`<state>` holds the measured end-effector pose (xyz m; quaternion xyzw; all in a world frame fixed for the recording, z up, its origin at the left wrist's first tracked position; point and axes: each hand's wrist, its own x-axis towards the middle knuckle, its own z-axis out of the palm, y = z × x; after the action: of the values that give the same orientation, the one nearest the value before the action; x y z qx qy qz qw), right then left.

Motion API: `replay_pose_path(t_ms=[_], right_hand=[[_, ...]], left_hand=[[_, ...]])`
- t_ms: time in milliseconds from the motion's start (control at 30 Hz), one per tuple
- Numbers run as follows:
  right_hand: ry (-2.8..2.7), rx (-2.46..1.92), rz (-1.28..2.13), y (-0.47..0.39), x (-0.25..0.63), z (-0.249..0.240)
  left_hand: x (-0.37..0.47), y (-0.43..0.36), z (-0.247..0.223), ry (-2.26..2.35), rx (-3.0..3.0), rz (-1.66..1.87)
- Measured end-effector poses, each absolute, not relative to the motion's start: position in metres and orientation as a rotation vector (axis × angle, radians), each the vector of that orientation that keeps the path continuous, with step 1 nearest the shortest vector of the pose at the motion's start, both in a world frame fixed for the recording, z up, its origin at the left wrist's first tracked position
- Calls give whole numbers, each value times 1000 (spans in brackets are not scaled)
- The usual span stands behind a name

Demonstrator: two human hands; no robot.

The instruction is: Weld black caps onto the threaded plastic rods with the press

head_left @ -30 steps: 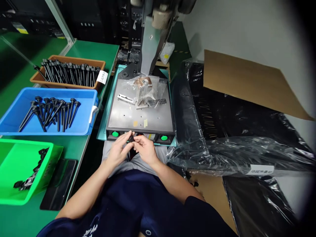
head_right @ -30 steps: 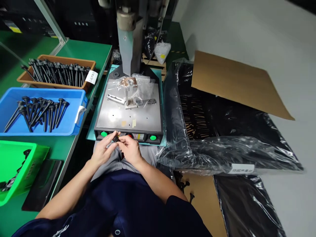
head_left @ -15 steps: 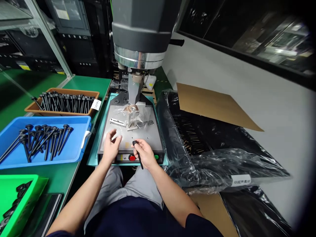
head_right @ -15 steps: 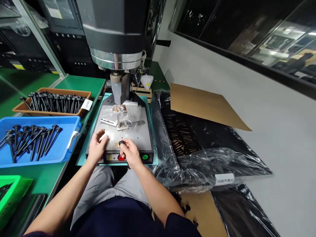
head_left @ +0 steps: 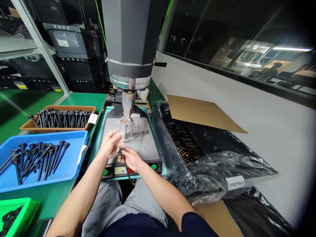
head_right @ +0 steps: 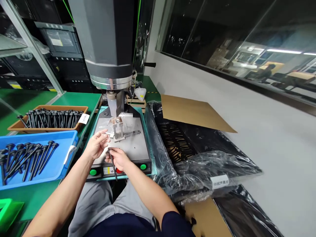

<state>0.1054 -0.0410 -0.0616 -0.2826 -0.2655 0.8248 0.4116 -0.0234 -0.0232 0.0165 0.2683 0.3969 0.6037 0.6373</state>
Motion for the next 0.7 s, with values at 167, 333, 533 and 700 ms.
replay_pose_path(t_ms=[167, 333, 533, 700], right_hand=[[-754, -555, 1661, -7, 86, -44], [-1111, -852, 982, 26, 105, -18], [-1331, -860, 736, 60, 116, -2], [-1243, -883, 891, 81, 105, 2]], left_hand=[[-23, -21, 34, 753, 495, 1389], [-22, -17, 37, 752, 517, 1426], [-23, -7, 39, 752, 537, 1468], [-24, 2, 41, 772, 547, 1484]])
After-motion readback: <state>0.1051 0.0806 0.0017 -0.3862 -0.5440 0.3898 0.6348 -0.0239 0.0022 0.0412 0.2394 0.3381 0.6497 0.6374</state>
